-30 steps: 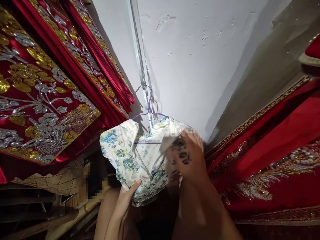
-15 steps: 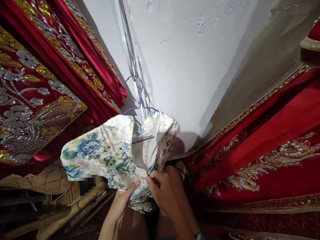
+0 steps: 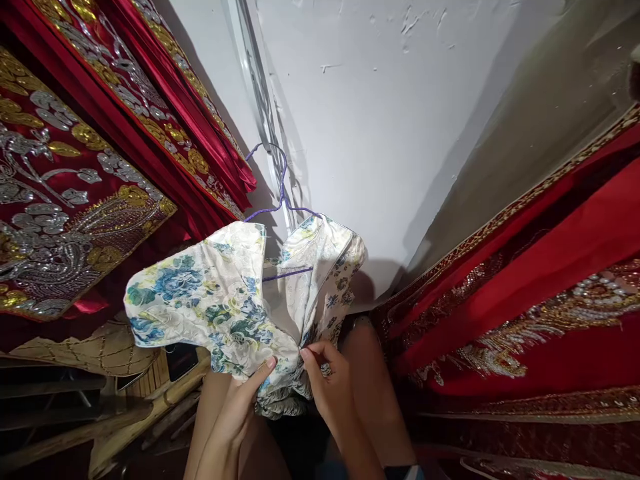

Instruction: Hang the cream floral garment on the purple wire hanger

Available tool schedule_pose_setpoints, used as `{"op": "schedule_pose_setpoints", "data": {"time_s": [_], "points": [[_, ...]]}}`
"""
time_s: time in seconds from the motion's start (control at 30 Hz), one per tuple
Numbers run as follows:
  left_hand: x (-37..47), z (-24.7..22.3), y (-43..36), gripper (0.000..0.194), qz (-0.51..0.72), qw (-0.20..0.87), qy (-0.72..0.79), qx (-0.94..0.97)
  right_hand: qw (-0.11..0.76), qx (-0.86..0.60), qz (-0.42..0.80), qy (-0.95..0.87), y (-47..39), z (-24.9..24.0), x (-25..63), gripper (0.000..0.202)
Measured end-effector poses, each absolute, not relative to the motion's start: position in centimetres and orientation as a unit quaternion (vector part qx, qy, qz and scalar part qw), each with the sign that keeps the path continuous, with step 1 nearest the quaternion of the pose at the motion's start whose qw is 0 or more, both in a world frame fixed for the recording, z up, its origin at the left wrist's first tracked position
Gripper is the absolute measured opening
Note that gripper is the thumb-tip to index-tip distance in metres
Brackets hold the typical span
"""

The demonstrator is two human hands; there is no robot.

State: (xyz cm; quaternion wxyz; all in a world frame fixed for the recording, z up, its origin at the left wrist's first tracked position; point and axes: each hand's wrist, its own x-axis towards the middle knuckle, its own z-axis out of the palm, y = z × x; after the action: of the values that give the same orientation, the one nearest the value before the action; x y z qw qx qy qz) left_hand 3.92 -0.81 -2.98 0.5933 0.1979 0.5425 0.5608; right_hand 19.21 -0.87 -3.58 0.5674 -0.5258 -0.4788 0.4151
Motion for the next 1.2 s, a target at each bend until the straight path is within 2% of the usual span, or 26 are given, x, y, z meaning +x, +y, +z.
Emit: {"op": "schedule_pose_setpoints", "data": {"time_s": [0.07,0.1,0.23,0.3,0.4,0.6,1.03,1.2], "points": [[3.8,-3.4,-0.6,0.061,0.603,0.547,0.547,0.195,0.585,-0.535,0.404,-0.456,-1.1,-4.1,19.0,0.031],[3.7,-3.7,-0.5,0.058,0.637,0.49,0.56,0.199,0.592,-0.538,0.4,-0.448,-1.2,-4.3,19.0,0.032],[3.8,-5.1,-0.5,0.052,0.73,0.108,0.6,0.31,0.605,-0.542,0.385,-0.439,-1.1,-4.4,19.1,0.03],[4.6,-5.4,-0.8,0.041,0.699,0.021,0.574,0.426,0.607,-0.541,0.376,-0.443,-1.0,-4.2,19.2,0.028],[6.7,-5.5,-0.9,0.024,0.636,0.05,0.52,0.568,0.617,-0.533,0.367,-0.448,-1.0,-3.9,19.0,0.026],[9.4,-5.0,0.5,0.014,0.586,0.128,0.482,0.639,0.643,-0.544,0.332,-0.425,-1.4,-3.5,18.9,0.025],[10.9,-4.7,0.6,0.008,0.559,0.249,0.507,0.608,0.659,-0.53,0.281,-0.454,-0.1,-2.9,19.9,0.025],[10.4,-5.2,-0.3,0.013,0.53,0.289,0.507,0.615,0.626,-0.531,0.193,-0.538,2.7,-1.9,21.7,0.027]]}}
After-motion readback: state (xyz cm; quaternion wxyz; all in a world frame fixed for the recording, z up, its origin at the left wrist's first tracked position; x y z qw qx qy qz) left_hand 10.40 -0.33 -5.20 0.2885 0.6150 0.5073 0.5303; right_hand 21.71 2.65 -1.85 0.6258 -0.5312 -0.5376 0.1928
